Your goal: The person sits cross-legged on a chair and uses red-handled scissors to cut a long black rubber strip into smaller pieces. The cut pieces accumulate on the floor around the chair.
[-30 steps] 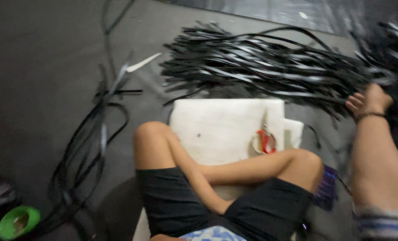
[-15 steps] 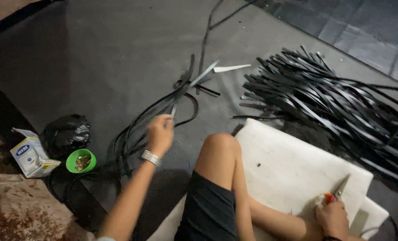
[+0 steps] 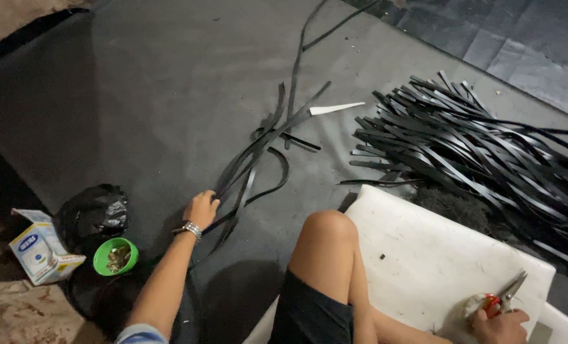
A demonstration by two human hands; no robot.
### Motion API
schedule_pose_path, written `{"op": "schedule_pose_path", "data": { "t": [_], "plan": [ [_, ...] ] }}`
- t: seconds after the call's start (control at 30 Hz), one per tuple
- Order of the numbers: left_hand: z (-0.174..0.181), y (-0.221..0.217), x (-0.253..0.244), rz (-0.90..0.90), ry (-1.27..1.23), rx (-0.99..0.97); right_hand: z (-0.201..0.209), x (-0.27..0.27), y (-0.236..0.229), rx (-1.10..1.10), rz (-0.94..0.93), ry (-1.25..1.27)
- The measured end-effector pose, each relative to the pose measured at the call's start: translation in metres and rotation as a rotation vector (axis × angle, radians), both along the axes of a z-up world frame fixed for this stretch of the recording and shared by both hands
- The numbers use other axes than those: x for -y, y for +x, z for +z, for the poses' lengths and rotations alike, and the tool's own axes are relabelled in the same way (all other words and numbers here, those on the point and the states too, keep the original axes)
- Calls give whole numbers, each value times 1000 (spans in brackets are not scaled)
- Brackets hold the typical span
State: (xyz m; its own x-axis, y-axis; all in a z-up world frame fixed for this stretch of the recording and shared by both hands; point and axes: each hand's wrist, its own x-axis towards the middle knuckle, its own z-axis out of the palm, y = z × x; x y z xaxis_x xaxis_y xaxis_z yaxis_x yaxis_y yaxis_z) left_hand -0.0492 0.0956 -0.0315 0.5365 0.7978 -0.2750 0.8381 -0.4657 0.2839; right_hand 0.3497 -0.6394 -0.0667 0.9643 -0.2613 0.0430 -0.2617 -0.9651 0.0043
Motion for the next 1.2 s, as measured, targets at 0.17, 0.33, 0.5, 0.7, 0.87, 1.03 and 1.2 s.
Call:
{"op": "schedule_pose_path", "data": {
  "t": [0.17, 0.33, 0.5, 0.7, 0.87, 1.03, 1.2],
  "plan": [
    [-2, 32, 51, -230, 142, 203, 78, -41, -26, -134, 68, 61],
    [68, 60, 117, -524, 691, 308, 81, -44, -36, -46, 191, 161],
    [121, 90, 140, -512, 865, 321, 97, -62, -44, -27, 231, 217],
    [276, 134, 160, -465, 764, 590, 118, -79, -56, 15, 264, 325],
    [416, 153, 229, -858, 748, 1041, 152, -112, -75, 209, 676, 744],
    [504, 148, 297, -1068, 815, 1112, 256, -178, -132, 229, 1108, 1063],
    [492, 161, 265, -1268, 566, 1014, 279, -190, -181, -61, 1076, 1389]
  ]
}}
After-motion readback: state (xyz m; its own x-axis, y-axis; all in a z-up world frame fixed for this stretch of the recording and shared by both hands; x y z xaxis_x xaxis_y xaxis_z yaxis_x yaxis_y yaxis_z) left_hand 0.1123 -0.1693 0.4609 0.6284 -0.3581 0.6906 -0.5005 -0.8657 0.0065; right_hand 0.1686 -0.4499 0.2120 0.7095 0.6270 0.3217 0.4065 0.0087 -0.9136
